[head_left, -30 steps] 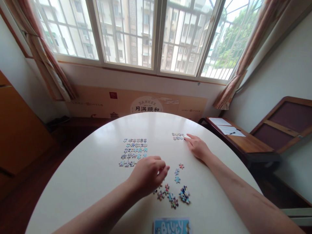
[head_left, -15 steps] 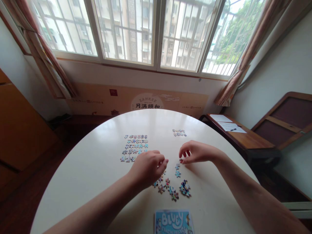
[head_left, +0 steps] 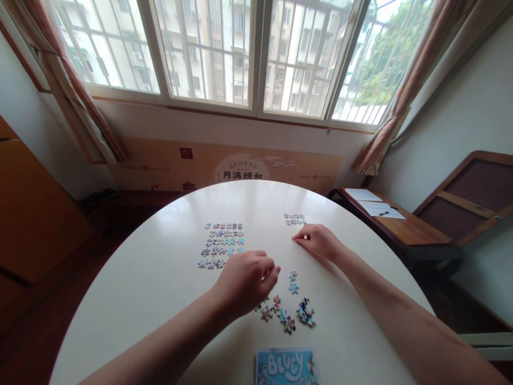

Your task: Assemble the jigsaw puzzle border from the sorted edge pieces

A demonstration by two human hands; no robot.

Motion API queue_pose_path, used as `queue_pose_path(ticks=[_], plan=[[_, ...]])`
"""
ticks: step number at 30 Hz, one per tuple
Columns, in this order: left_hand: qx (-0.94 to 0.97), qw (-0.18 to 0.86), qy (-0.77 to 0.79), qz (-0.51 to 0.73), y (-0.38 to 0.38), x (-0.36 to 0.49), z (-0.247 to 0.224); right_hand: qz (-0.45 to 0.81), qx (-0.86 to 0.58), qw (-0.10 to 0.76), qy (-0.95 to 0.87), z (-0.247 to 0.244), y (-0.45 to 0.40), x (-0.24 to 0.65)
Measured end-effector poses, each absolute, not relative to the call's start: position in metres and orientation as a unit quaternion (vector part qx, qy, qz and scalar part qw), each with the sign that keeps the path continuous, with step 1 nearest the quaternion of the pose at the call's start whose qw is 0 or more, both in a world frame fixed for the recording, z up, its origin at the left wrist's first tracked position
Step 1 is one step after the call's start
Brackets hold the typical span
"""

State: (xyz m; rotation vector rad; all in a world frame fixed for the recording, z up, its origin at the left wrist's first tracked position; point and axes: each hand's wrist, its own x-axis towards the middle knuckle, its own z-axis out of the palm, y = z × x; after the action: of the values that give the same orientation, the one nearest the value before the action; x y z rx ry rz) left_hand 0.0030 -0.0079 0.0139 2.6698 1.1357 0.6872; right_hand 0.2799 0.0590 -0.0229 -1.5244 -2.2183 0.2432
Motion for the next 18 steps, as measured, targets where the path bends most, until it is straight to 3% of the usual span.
queue_pose_path(ticks=[18], plan=[[0.899,0.096,0.367,0.218,-0.01,0.005,0.014,0.026,-0.578,0.237,-0.78,-0.046,0.075,0.279]])
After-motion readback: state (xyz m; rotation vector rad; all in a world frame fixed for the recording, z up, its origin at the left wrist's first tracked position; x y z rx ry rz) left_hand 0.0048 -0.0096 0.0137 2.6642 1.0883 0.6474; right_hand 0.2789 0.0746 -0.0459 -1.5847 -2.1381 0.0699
